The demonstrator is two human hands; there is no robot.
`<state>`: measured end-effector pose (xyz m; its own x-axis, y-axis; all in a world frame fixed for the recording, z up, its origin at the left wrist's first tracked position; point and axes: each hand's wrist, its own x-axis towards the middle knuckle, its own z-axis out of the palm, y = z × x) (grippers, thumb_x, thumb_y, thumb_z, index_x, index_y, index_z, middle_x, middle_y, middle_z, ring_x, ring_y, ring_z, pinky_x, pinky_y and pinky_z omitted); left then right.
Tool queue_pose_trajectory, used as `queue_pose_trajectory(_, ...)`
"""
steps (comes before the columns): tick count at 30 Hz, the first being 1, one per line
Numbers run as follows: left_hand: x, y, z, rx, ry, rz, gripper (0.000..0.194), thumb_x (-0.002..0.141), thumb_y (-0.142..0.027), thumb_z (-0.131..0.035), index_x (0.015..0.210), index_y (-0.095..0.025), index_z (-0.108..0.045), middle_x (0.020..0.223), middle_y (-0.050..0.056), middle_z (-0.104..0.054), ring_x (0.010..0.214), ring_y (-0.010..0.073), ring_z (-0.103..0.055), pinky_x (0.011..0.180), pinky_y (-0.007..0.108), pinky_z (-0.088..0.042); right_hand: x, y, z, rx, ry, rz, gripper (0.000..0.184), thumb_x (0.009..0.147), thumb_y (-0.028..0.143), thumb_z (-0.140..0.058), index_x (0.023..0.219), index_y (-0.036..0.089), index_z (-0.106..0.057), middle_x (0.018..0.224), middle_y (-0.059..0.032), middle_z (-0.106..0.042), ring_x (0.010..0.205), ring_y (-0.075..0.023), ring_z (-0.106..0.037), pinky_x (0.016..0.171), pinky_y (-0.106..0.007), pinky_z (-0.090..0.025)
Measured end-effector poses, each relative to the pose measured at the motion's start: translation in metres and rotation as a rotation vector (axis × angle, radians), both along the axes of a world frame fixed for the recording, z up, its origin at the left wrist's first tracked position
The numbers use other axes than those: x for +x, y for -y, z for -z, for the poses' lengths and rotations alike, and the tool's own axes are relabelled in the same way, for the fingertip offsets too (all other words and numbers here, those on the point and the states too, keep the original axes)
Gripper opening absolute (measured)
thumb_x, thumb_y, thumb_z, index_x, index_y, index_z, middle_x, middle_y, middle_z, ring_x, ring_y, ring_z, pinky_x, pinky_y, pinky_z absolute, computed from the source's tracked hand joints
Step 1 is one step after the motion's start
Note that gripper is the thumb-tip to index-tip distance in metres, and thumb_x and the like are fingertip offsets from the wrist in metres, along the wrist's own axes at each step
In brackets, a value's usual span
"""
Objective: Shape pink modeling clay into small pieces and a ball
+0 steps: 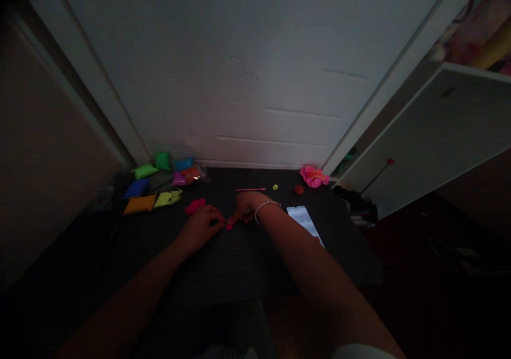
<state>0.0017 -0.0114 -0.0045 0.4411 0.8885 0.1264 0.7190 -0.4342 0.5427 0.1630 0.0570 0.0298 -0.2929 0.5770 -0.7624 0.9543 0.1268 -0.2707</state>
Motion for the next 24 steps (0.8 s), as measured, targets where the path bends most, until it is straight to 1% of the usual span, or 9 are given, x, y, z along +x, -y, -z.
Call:
queue_pose_trajectory(4, -0.001, 0.0, 0.001, -0.003, 0.012, 0.011, 0.016, 0.073, -0.021, -0.053, 0.077, -0.018, -0.069, 0.087, 0.006, -0.061, 0.084, 0.0195, -0.055, 0.075, 0.032, -0.043, 0.003, 0.003, -0.001, 0.01, -0.047, -0.017, 0.051, 0.051, 0.064, -0.063, 0.055, 0.014, -0.056, 0.054, -0.0002, -0.058, 0.05, -0.0114, -0.053, 0.051, -0.023, -0.041)
queue_pose_trajectory(9, -0.001, 0.0, 0.001, -0.016, 0.015, -0.008, 0.016, 0.073, -0.021, -0.053, 0.077, -0.019, -0.069, 0.089, 0.006, -0.061, 0.086, 0.0199, -0.055, 0.077, 0.032, -0.043, 0.012, 0.006, -0.002, 0.007, -0.147, 0.01, 0.054, 0.052, 0.068, -0.058, 0.059, 0.014, -0.057, 0.055, 0.0, -0.058, 0.049, -0.0097, -0.052, 0.048, -0.02, -0.038)
queue_pose_trajectory(12, -0.001, -0.001, 0.0, -0.042, 0.063, -0.034, 0.021, 0.076, -0.022, -0.049, 0.081, -0.018, -0.068, 0.088, 0.007, -0.063, 0.085, 0.0201, -0.056, 0.077, 0.033, -0.043, 0.015, 0.007, -0.003, 0.07, -0.164, 0.014, 0.054, 0.053, 0.068, -0.058, 0.061, 0.014, -0.059, 0.056, -0.0012, -0.059, 0.049, -0.0105, -0.052, 0.047, -0.02, -0.037)
queue_pose_trajectory(14, 0.0, -0.002, -0.002, -0.068, 0.129, -0.08, 0.025, 0.079, -0.026, -0.044, 0.082, -0.016, -0.067, 0.086, 0.008, -0.064, 0.083, 0.0202, -0.057, 0.076, 0.033, -0.043, 0.016, 0.009, -0.006, 0.166, -0.168, 0.016, 0.054, 0.057, 0.067, -0.056, 0.064, 0.014, -0.062, 0.059, -0.0025, -0.061, 0.051, -0.0115, -0.052, 0.047, -0.021, -0.035)
queue_pose_trajectory(16, 0.0, -0.002, -0.004, -0.109, 0.217, -0.133, 0.029, 0.08, -0.031, -0.042, 0.081, -0.016, -0.067, 0.084, 0.007, -0.065, 0.079, 0.02, -0.059, 0.071, 0.032, -0.044, 0.016, 0.012, -0.011, 0.296, -0.205, 0.019, 0.052, 0.06, 0.065, -0.056, 0.07, 0.015, -0.065, 0.062, -0.0031, -0.062, 0.054, -0.0125, -0.053, 0.048, -0.022, -0.034)
queue_pose_trajectory(19, 0.001, -0.001, -0.008, -0.207, 0.374, -0.199, 0.028, 0.076, -0.038, -0.047, 0.081, -0.018, -0.067, 0.076, 0.004, -0.066, 0.069, 0.0184, -0.059, 0.061, 0.029, -0.045, 0.015, 0.017, -0.017, 0.455, -0.324, 0.019, 0.043, 0.064, 0.056, -0.059, 0.08, 0.018, -0.068, 0.069, -0.0023, -0.065, 0.061, -0.0139, -0.055, 0.053, -0.023, -0.035)
queue_pose_trajectory(21, 0.001, 0.0, -0.011, -0.286, 0.477, -0.259, 0.029, 0.072, -0.039, -0.052, 0.085, -0.018, -0.067, 0.073, 0.003, -0.065, 0.062, 0.0167, -0.058, 0.053, 0.026, -0.044, 0.014, 0.019, -0.019, 0.493, -0.412, 0.016, 0.036, 0.066, 0.05, -0.061, 0.083, 0.02, -0.07, 0.072, -0.0013, -0.066, 0.065, -0.0143, -0.056, 0.056, -0.023, -0.036)
queue_pose_trajectory(24, 0.001, 0.001, -0.014, -0.371, 0.612, -0.319, 0.031, 0.068, -0.039, -0.056, 0.088, -0.016, -0.066, 0.073, 0.003, -0.065, 0.06, 0.0154, -0.057, 0.048, 0.024, -0.044, 0.012, 0.022, -0.021, 0.475, -0.54, 0.023, 0.028, 0.069, 0.042, -0.06, 0.082, 0.019, -0.07, 0.073, -0.0003, -0.067, 0.068, -0.0143, -0.057, 0.06, -0.023, -0.038)
